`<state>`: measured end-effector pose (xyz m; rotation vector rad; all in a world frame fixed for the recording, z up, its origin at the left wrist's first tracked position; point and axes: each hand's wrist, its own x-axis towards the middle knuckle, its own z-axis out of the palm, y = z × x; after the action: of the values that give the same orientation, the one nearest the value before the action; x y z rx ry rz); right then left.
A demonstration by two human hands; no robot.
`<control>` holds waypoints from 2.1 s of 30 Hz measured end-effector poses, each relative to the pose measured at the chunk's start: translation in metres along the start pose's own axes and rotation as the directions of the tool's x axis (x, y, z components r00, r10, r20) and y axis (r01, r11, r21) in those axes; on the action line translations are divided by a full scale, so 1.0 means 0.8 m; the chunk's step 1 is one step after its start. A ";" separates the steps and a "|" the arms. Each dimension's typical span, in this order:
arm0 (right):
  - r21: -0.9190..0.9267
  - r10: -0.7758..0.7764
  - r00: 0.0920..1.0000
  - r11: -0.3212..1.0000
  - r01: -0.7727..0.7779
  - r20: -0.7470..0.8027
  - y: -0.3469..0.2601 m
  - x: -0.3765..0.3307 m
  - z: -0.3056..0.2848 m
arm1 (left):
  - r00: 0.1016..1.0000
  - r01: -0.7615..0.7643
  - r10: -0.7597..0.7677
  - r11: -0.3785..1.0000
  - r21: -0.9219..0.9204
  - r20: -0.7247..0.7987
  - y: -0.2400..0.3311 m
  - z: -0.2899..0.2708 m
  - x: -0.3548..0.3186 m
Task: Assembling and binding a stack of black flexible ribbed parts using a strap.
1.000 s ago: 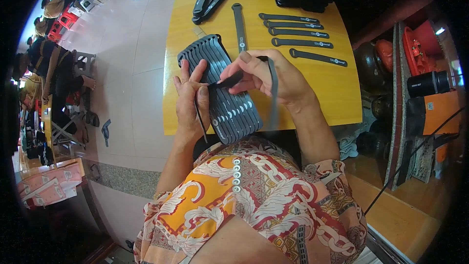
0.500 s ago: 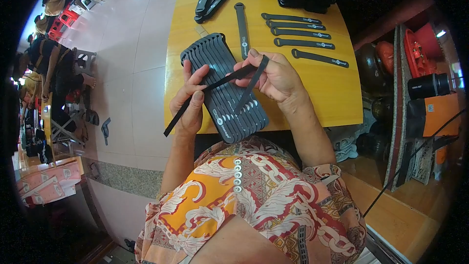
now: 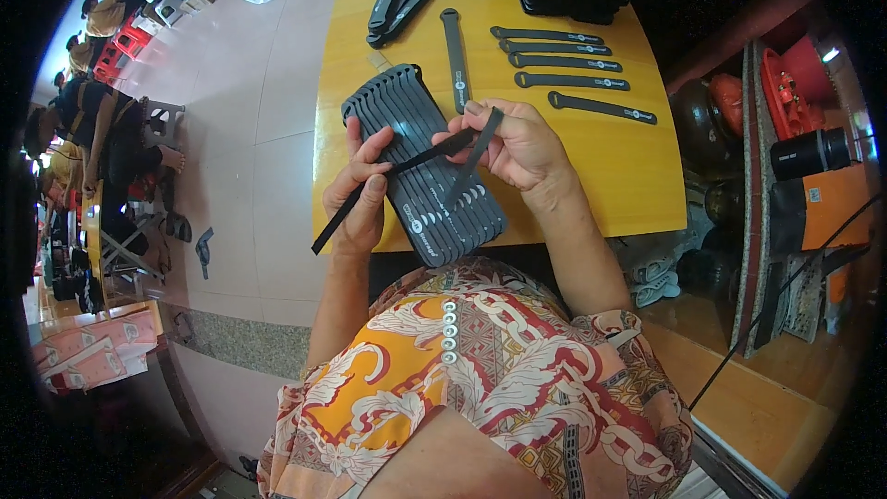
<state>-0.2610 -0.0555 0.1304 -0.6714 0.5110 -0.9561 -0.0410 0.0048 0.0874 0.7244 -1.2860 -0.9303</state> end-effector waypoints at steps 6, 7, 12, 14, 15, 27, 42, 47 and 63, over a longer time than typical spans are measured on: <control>-0.222 -0.105 0.981 0.973 0.067 -0.165 0.000 0.001 0.005 | 0.999 0.044 -0.046 0.989 -0.144 -0.008 -0.004 0.001 -0.001; -0.189 -0.098 0.981 0.980 0.066 -0.169 0.000 0.001 0.005 | 0.999 0.044 -0.048 0.986 -0.161 -0.019 -0.004 0.001 -0.002; 0.023 -0.010 0.947 1.000 0.018 -0.320 0.013 0.002 -0.001 | 0.999 0.031 -0.034 0.985 -0.172 -0.012 -0.012 -0.003 -0.002; 0.061 -0.013 0.948 0.998 0.034 -0.319 0.016 0.002 -0.002 | 1.000 0.017 -0.019 0.985 -0.172 -0.012 -0.014 -0.005 -0.003; -0.035 -0.074 0.947 0.997 0.066 -0.313 0.015 0.002 -0.002 | 1.000 0.011 -0.014 0.983 -0.185 -0.015 -0.014 -0.005 -0.003; -0.628 -0.421 0.888 0.746 0.222 -0.186 0.041 0.014 -0.014 | 0.999 -0.024 0.014 0.953 -0.301 -0.036 -0.026 -0.012 -0.012; -0.396 -0.180 0.945 0.916 0.060 -0.272 0.048 0.005 -0.022 | 0.909 0.103 -0.065 0.992 0.069 -0.412 -0.013 0.015 -0.040; -0.411 -0.177 0.943 0.910 0.048 -0.281 0.049 0.003 -0.025 | 0.798 0.357 -0.489 0.855 -0.378 -0.353 0.002 0.020 -0.050; -0.640 -0.209 0.959 0.767 0.040 -0.192 0.065 0.004 -0.025 | 0.694 0.688 -0.672 0.725 -0.039 -0.258 0.021 -0.006 -0.028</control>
<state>-0.2435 -0.0429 0.0789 -1.2141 1.0563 -1.0021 -0.0340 0.0319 0.0908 1.3834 -0.8011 -1.3419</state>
